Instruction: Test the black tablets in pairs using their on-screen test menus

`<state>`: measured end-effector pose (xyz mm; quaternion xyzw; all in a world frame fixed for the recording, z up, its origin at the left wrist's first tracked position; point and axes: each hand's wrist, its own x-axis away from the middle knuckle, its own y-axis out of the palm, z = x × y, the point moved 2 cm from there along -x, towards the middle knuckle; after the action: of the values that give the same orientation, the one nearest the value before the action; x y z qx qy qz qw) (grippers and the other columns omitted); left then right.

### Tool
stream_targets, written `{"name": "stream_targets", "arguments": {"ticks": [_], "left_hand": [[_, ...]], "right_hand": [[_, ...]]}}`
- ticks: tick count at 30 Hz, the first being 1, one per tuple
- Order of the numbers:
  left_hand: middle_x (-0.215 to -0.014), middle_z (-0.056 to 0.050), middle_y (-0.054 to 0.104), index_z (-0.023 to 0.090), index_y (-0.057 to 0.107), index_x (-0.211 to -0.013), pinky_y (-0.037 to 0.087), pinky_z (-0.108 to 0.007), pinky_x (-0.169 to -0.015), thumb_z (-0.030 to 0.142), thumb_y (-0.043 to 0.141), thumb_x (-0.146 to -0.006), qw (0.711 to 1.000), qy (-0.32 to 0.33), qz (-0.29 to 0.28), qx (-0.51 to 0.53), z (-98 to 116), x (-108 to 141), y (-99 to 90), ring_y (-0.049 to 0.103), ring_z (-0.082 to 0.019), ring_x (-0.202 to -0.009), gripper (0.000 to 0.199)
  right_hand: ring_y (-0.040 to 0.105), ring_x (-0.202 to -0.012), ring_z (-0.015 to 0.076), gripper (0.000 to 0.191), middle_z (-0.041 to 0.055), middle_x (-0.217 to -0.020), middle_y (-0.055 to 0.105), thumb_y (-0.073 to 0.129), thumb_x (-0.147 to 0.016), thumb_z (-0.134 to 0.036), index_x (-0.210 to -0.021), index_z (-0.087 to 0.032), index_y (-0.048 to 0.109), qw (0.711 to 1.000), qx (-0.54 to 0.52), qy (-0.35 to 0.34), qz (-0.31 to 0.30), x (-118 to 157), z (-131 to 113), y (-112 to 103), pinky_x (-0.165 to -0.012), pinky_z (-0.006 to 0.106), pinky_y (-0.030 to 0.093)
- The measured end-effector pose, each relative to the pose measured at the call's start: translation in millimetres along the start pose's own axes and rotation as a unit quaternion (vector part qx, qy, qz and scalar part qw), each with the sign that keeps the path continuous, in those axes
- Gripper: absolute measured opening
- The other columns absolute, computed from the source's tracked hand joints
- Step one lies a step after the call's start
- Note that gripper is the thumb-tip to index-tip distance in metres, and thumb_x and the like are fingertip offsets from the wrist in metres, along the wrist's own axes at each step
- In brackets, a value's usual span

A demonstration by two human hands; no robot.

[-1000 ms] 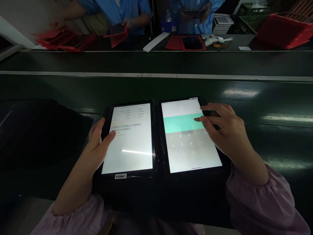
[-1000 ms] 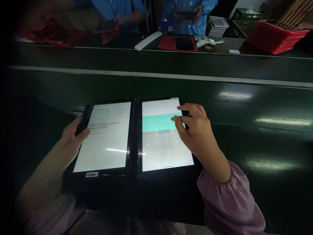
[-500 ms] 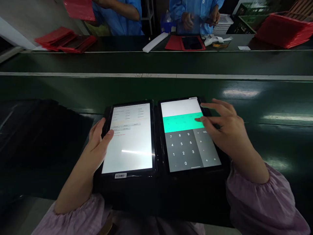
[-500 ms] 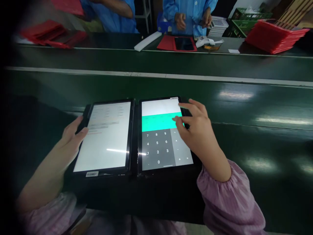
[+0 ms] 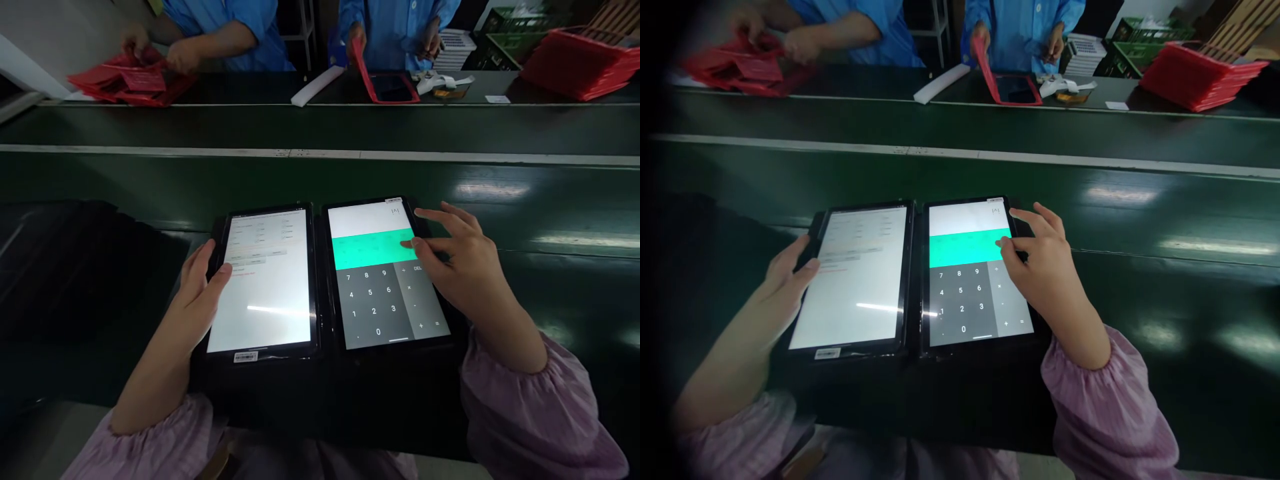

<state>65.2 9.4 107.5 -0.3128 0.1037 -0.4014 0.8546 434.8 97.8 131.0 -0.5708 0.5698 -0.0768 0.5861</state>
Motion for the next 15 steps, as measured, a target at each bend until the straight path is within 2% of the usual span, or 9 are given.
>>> {"name": "stream_targets", "arguments": {"ticks": [3, 7, 9, 12, 15], "left_hand": [[-0.182, -0.011, 0.032, 0.014, 0.051, -0.166, 0.039, -0.054, -0.130, 0.048, 0.059, -0.089, 1.000, 0.001, -0.001, -0.005, 1.8, 2.2, 1.1, 0.038, -0.038, -0.165, 0.084], [-0.180, -0.014, 0.035, 0.011, 0.051, -0.165, 0.032, -0.053, -0.133, 0.049, 0.058, -0.088, 1.000, 0.016, 0.007, -0.012, 1.7, 1.0, 1.2, 0.037, -0.037, -0.165, 0.086], [-0.180, -0.014, 0.036, 0.011, 0.051, -0.165, 0.028, -0.052, -0.134, 0.048, 0.058, -0.087, 1.000, 0.017, 0.006, -0.013, 2.9, 1.3, 0.9, 0.035, -0.036, -0.167, 0.087], [-0.179, -0.014, 0.037, 0.012, 0.051, -0.165, 0.026, -0.054, -0.135, 0.048, 0.058, -0.087, 1.000, 0.008, 0.006, -0.007, 5.3, 1.8, 0.0, 0.034, -0.036, -0.167, 0.086], [-0.178, -0.014, 0.039, 0.013, 0.053, -0.164, 0.028, -0.055, -0.134, 0.048, 0.060, -0.086, 1.000, -0.001, 0.010, 0.002, 4.2, 0.7, -1.0, 0.038, -0.038, -0.165, 0.086]], "right_hand": [[0.060, -0.147, 0.0463, 0.036, 0.0100, -0.137, 0.079, 0.061, -0.106, -0.029, -0.081, -0.025, 0.086, 0.999, -0.009, -0.043, 0.013, 0.4, -18.3, -7.8, -0.103, 0.068, 0.065], [0.057, -0.151, 0.0444, 0.036, 0.0134, -0.143, 0.075, 0.059, -0.108, -0.025, -0.086, -0.022, 0.088, 0.989, -0.061, -0.117, -0.062, 4.5, -47.1, -6.9, -0.105, 0.064, 0.066], [0.052, -0.155, 0.0447, 0.039, 0.0141, -0.149, 0.071, 0.056, -0.109, -0.025, -0.085, -0.022, 0.087, 0.987, -0.072, -0.123, -0.078, 8.1, -52.0, -0.3, -0.109, 0.066, 0.063], [0.046, -0.159, 0.0448, 0.040, 0.0129, -0.155, 0.067, 0.054, -0.110, -0.026, -0.089, -0.022, 0.088, 0.988, -0.073, -0.116, -0.067, 13.2, -51.8, 11.0, -0.117, 0.070, 0.057], [0.036, -0.165, 0.0446, 0.036, 0.0111, -0.165, 0.059, 0.054, -0.112, -0.029, -0.107, -0.024, 0.089, 0.985, -0.078, -0.123, -0.089, 15.0, -55.0, 16.4, -0.125, 0.071, 0.050]]}}
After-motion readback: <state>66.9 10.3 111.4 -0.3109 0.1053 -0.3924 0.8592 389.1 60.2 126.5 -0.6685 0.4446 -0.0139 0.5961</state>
